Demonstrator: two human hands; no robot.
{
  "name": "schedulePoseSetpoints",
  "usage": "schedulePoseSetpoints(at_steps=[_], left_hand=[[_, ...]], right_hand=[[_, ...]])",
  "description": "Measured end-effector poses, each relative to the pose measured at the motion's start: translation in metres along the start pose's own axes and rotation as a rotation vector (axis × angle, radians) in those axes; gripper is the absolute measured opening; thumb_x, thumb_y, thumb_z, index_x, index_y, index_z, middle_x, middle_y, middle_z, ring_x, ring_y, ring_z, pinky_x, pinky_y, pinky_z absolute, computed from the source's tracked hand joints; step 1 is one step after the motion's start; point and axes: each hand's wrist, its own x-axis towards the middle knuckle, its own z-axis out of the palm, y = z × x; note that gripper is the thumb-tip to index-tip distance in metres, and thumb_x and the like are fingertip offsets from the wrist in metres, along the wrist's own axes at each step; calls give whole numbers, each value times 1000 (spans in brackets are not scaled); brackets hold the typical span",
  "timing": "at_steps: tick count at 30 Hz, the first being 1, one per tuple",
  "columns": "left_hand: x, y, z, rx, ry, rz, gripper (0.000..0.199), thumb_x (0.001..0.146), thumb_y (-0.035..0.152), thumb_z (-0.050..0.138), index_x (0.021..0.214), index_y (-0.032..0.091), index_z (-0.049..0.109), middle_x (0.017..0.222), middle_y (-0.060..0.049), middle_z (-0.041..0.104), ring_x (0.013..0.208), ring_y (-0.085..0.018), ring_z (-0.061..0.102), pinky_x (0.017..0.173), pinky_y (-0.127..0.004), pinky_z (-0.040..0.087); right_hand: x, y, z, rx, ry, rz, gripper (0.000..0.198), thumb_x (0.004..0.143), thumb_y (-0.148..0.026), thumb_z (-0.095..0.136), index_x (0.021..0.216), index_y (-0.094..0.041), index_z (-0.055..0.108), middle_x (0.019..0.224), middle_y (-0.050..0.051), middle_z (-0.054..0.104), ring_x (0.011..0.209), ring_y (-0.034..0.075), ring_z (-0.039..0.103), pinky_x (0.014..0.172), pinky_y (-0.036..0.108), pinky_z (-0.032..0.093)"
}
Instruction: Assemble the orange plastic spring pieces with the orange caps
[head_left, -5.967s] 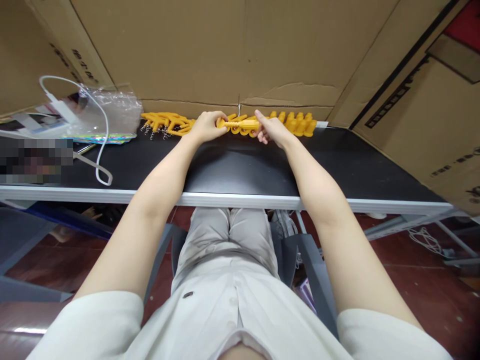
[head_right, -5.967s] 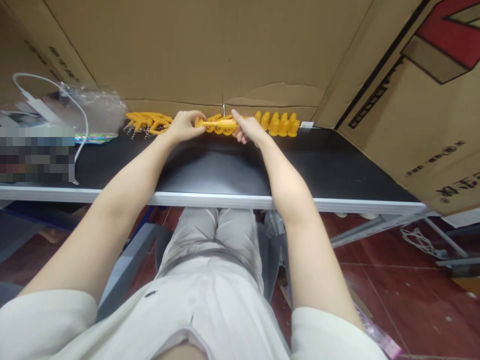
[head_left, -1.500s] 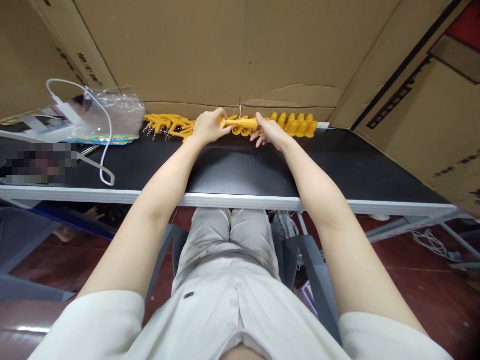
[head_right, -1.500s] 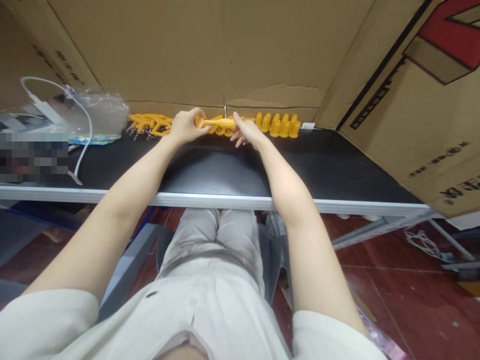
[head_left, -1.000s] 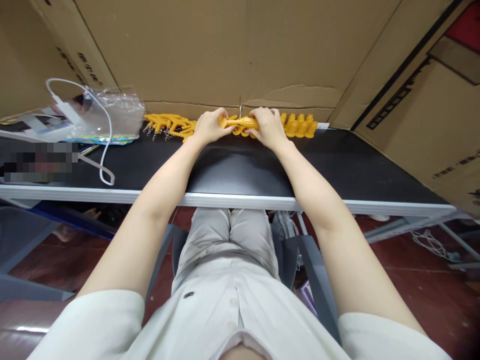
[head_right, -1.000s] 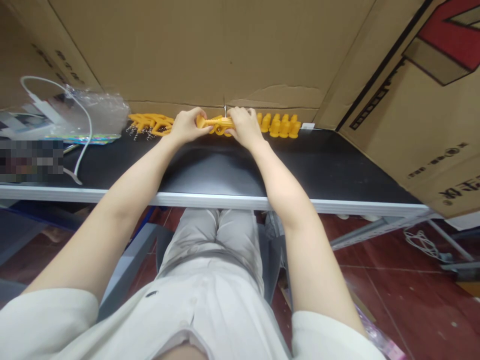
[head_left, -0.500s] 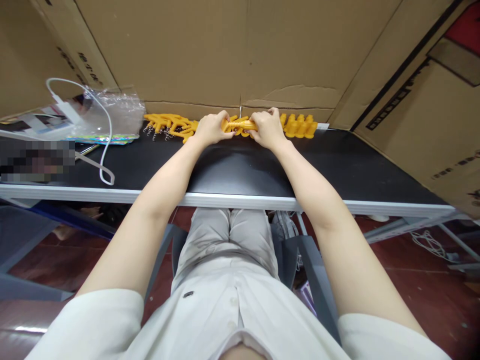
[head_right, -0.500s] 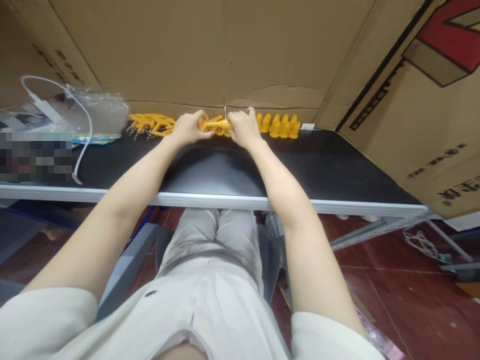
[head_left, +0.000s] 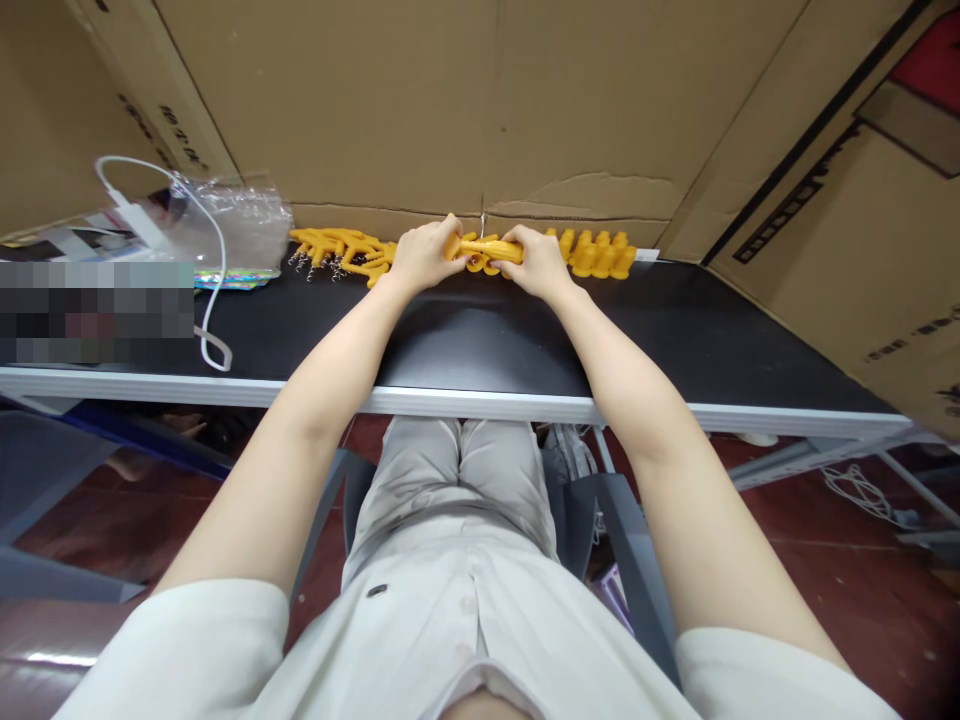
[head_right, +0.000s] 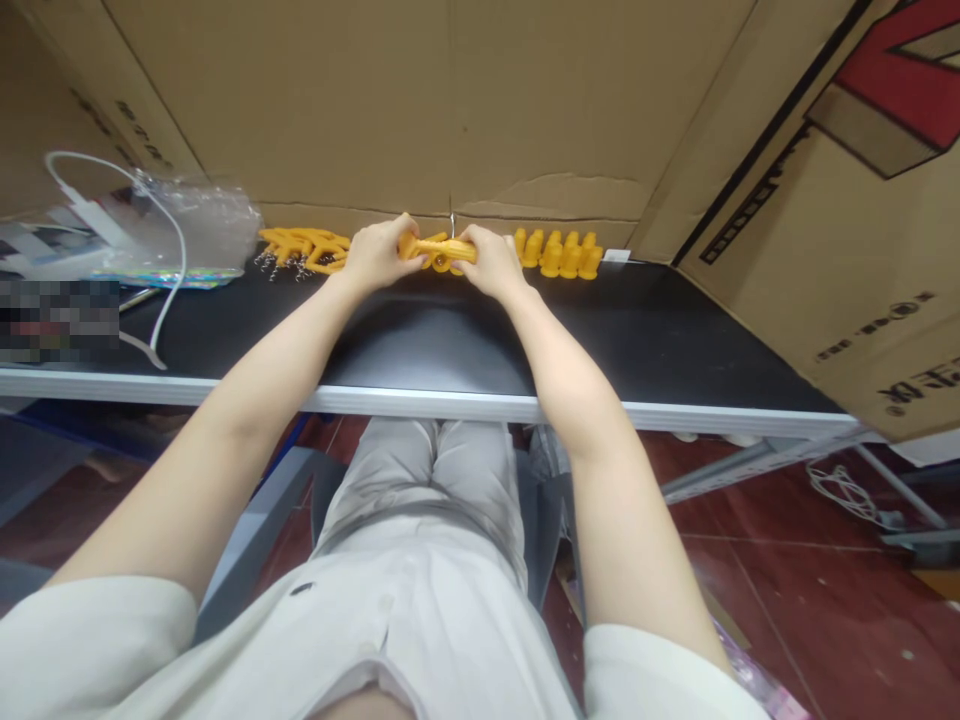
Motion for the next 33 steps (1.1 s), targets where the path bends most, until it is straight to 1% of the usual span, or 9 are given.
schedulePoseSetpoints(at_steps=[6, 10, 13, 17, 20, 23, 26, 30, 33], left_hand=[[-1, -9, 1, -63, 48, -5, 54, 101, 45, 67, 153, 29, 67, 132, -13, 80, 129, -37, 73, 112, -45, 56], [-3, -12, -4, -160, 63, 17, 81, 101, 44, 66, 177, 30, 43, 151, -15, 72, 131, -34, 73, 114, -43, 56], [-1, -21, -4, -188, 77, -64, 86, 101, 40, 63, 182, 31, 36, 154, -16, 70, 127, -34, 75, 115, -46, 57], [3, -48, 4, -78, 39, -218, 73, 92, 34, 64, 165, 32, 63, 160, -19, 67, 152, -46, 58, 129, -71, 45], [2, -71, 14, 24, -114, -357, 75, 83, 29, 65, 157, 23, 72, 166, -26, 61, 162, -52, 48, 133, -82, 36], [0, -88, 23, 60, -255, -416, 85, 76, 28, 66, 160, 18, 69, 170, -29, 57, 163, -54, 49, 135, -84, 31], [-1, -94, 26, 68, -282, -404, 91, 75, 33, 64, 165, 20, 65, 173, -27, 56, 162, -52, 51, 137, -80, 29], [-3, -87, 22, 89, -308, -443, 93, 83, 32, 60, 174, 15, 55, 176, -26, 53, 165, -47, 48, 140, -71, 29], [-7, -76, 15, 129, -309, -477, 85, 93, 24, 51, 177, 14, 51, 178, -24, 52, 168, -41, 46, 143, -63, 29]], right_hand=[[-6, -24, -11, 702, 15, 309, 29, 93, -37, 86, 104, -25, 63, 103, 0, 76, 93, 16, 77, 88, 29, 62], [-2, -27, -15, 912, 58, 455, 36, 91, -38, 91, 100, -25, 59, 98, -3, 73, 86, 12, 74, 84, 27, 62], [5, -13, -13, 902, 105, 503, 38, 91, -43, 92, 100, -26, 60, 98, -3, 72, 88, 14, 74, 85, 29, 64], [17, 16, -6, 907, 242, 518, 31, 95, -45, 85, 103, -26, 62, 102, -2, 71, 91, 14, 75, 85, 28, 64], [25, 33, -1, 844, 295, 493, 35, 97, -54, 83, 110, -25, 66, 105, 0, 72, 92, 15, 76, 86, 30, 64], [29, 42, 2, 772, 333, 501, 40, 98, -58, 80, 118, -25, 69, 108, 3, 73, 95, 18, 78, 86, 33, 65], [33, 48, 5, 707, 390, 485, 38, 101, -55, 77, 123, -25, 70, 119, 6, 75, 105, 22, 79, 90, 35, 67], [48, 48, 16, 526, 401, 279, 44, 104, -59, 71, 131, -25, 71, 139, 12, 72, 133, 30, 74, 104, 45, 67], [64, 36, 33, 427, 412, 83, 50, 105, -64, 68, 132, -22, 71, 139, 16, 73, 139, 33, 71, 116, 56, 62]])
